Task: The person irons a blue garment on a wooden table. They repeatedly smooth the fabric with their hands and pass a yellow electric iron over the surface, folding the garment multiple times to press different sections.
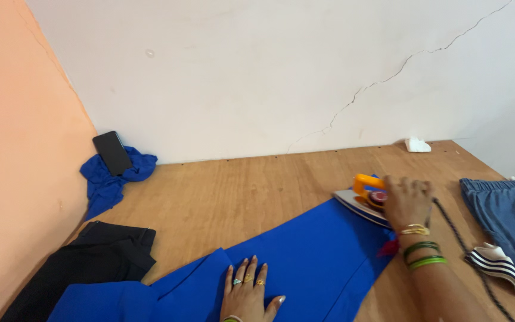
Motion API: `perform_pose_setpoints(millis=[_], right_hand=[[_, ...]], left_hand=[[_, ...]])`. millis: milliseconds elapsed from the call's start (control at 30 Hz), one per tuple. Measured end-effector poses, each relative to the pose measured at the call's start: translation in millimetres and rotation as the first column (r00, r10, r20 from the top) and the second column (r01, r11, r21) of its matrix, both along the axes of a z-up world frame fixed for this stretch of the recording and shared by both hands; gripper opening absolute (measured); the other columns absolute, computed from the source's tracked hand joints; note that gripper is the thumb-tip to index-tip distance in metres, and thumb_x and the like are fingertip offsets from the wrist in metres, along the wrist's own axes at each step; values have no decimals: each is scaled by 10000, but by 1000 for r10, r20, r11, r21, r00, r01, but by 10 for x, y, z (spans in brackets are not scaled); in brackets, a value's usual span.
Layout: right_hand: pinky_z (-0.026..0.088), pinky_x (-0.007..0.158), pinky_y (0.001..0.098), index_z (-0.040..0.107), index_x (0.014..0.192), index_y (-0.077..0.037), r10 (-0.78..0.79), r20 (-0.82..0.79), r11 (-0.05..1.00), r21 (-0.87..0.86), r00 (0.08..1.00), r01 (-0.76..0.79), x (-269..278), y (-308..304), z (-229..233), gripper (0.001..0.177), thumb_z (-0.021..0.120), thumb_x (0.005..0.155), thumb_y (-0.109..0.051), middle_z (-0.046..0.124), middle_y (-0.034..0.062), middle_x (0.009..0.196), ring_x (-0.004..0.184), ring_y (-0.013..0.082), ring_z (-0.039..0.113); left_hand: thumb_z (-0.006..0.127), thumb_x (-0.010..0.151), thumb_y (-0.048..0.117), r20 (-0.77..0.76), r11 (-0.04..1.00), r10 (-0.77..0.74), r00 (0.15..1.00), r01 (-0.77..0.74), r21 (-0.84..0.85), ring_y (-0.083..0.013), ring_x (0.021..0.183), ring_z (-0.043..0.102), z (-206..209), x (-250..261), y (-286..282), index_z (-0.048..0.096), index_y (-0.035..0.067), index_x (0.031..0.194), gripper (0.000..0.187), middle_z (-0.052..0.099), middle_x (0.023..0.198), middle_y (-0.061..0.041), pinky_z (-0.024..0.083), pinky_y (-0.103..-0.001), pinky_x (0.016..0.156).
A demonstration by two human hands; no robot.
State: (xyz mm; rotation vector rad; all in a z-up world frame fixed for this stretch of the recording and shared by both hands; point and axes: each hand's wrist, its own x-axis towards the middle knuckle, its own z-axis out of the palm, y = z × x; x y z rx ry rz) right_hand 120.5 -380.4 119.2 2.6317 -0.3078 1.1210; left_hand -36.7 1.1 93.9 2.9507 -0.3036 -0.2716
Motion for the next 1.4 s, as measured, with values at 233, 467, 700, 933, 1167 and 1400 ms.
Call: perform_pose_setpoints(millis=[233, 467, 700, 933, 1167, 1400], right_hand=[[348, 1094, 510, 716, 896, -161, 362, -174, 911, 273, 916, -309, -350, 157, 205, 463, 871, 588, -470, 718, 31, 941, 1040, 247, 644], [374, 974, 533, 645, 786, -120, 887, -36, 454, 235, 460, -859, -1245, 939, 102, 389, 852, 503, -290, 624, 69, 781, 855, 302, 620], [383, 1005, 533, 637, 797, -90, 898, -48, 440, 111, 438, -891, -1311, 834, 129, 335, 812, 574, -268, 617, 87, 798, 878, 306, 617], [362, 1090, 485, 674, 880, -135, 404, -84, 908, 162, 911, -387, -1047, 63, 146, 461, 861, 603, -454, 695, 45, 900, 1009, 261, 643], [355, 1034, 512, 715, 913, -166, 560, -178, 823, 231, 809, -519, -1288, 597, 255, 548, 896, 508, -488, 713, 30, 945, 982, 249, 644], [413, 997, 476, 705, 970, -158, 815, -128, 578, 97, 565, -811, -1469, 1217, 149, 541, 866, 516, -404, 636, 23, 842, 926, 258, 630]], left_hand=[[533, 962, 533, 90, 1000, -14, 996, 16, -24, -296, 1548, 96, -132, -1, 22, 294, 89, 1554, 777, 181, 1651, -153, -31, -569, 1226], [516, 967, 450, 238, 999, -30, 971, 38, -28, -304, 1511, 193, -161, -71, 32, 388, 105, 1506, 652, 281, 1632, -143, 42, -557, 1224], [536, 946, 512, 185, 994, -109, 977, 110, 5, -332, 1513, 151, 84, -187, 2, 367, 131, 1564, 745, 245, 1667, -160, 24, -563, 1214], [539, 937, 639, 102, 846, -525, 845, 531, -52, -374, 1541, 108, 136, -181, 31, 405, 249, 1549, 738, 212, 1664, -171, 68, -543, 1214], [423, 981, 632, 312, 802, -446, 839, 529, -277, -368, 1465, 367, -11, -99, 76, 283, 116, 1600, 817, 437, 1578, -173, 241, -496, 1200], [376, 986, 626, 406, 844, -322, 855, 454, -286, -389, 1399, 439, -187, -14, 134, 269, 46, 1595, 848, 509, 1477, -218, 267, -504, 1189]])
